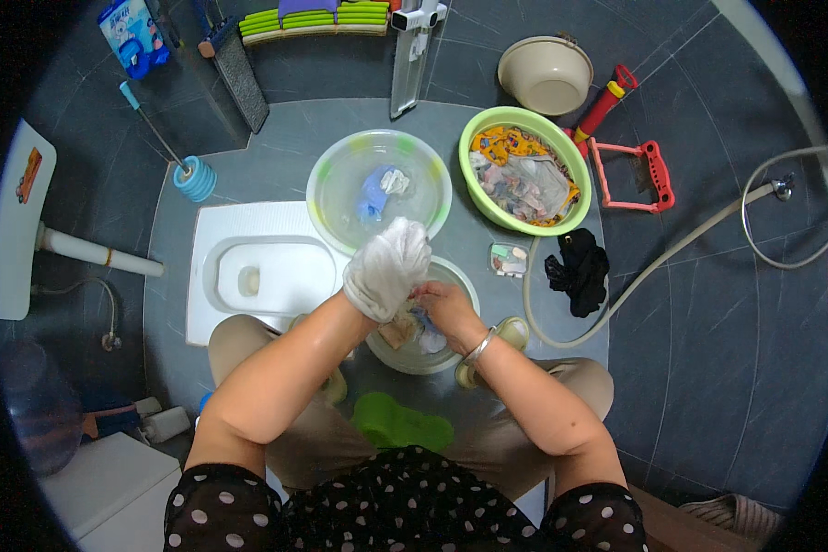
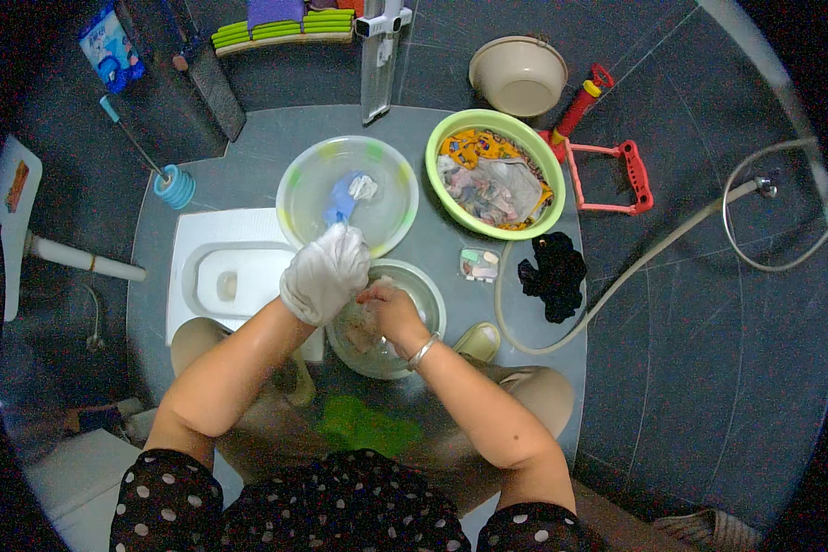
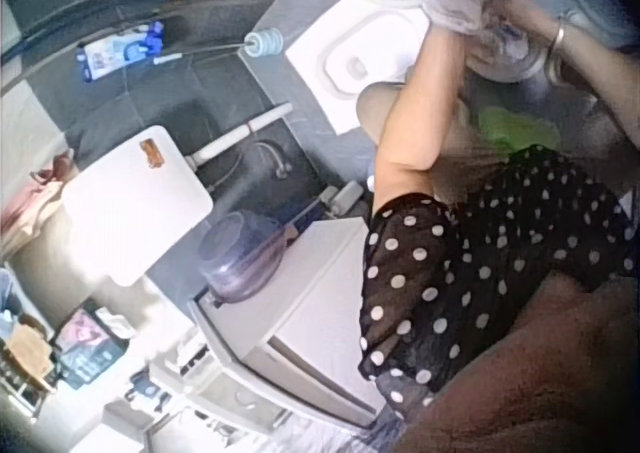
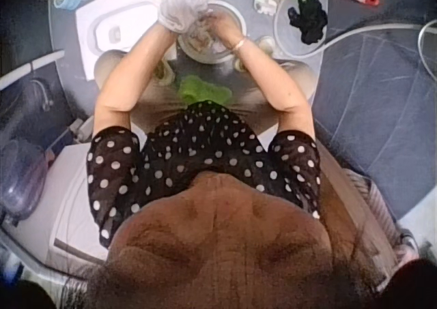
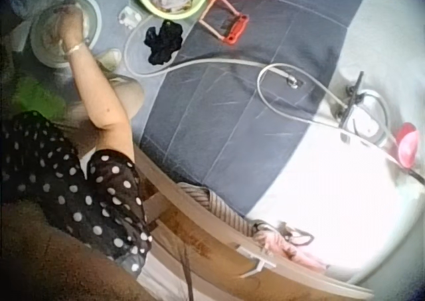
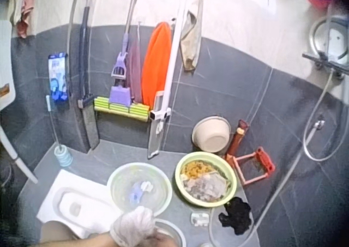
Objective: The person washes laundry by hand in a basin, rubbing soap onto a white cloth and a blue sock before scrubbing them together.
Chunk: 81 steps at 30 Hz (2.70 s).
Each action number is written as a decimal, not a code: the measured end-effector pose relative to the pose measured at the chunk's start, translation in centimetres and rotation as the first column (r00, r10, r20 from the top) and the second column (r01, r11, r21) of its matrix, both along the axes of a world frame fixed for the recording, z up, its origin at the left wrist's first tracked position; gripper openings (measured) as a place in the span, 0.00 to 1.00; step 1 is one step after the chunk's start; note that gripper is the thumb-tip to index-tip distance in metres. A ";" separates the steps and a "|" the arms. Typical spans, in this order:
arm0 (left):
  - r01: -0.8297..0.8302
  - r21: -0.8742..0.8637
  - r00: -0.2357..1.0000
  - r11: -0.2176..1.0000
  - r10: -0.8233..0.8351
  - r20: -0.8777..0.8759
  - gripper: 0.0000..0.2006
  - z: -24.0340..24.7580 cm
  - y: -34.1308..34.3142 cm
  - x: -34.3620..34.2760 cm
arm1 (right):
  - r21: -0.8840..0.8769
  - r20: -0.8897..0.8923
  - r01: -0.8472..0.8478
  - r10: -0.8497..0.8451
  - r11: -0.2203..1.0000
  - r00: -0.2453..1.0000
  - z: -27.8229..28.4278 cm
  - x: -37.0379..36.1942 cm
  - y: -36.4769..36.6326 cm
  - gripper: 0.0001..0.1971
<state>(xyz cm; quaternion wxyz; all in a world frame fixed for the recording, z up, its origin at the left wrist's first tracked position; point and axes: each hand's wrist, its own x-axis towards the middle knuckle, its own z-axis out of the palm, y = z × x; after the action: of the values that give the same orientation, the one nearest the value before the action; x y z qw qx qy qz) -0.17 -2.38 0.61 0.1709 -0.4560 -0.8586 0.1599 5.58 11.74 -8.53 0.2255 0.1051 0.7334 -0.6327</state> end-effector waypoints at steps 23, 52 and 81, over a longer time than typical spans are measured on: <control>-0.402 0.844 0.445 0.356 -0.729 0.520 0.19 -2.3 1.7 -0.6 | -0.457 -0.283 0.508 -0.661 0.730 0.696 7.1 -6.0 1.3 0.09; -0.425 0.845 0.665 0.325 -0.521 0.536 0.11 -3.0 1.6 0.4 | 0.304 -0.878 0.546 0.008 0.781 0.478 9.0 -2.9 -4.3 0.04; -0.784 0.559 0.164 0.270 -0.779 0.605 0.14 0.1 2.2 0.9 | 0.362 -0.846 0.560 0.010 0.745 0.533 8.1 -5.3 -1.6 0.08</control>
<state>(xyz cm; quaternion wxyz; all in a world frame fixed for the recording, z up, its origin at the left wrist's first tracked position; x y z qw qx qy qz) 0.73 -0.18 0.71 -0.2004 -0.2100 -0.6082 -0.7388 0.25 10.19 -0.41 -0.2875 -0.0061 0.8828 -0.3715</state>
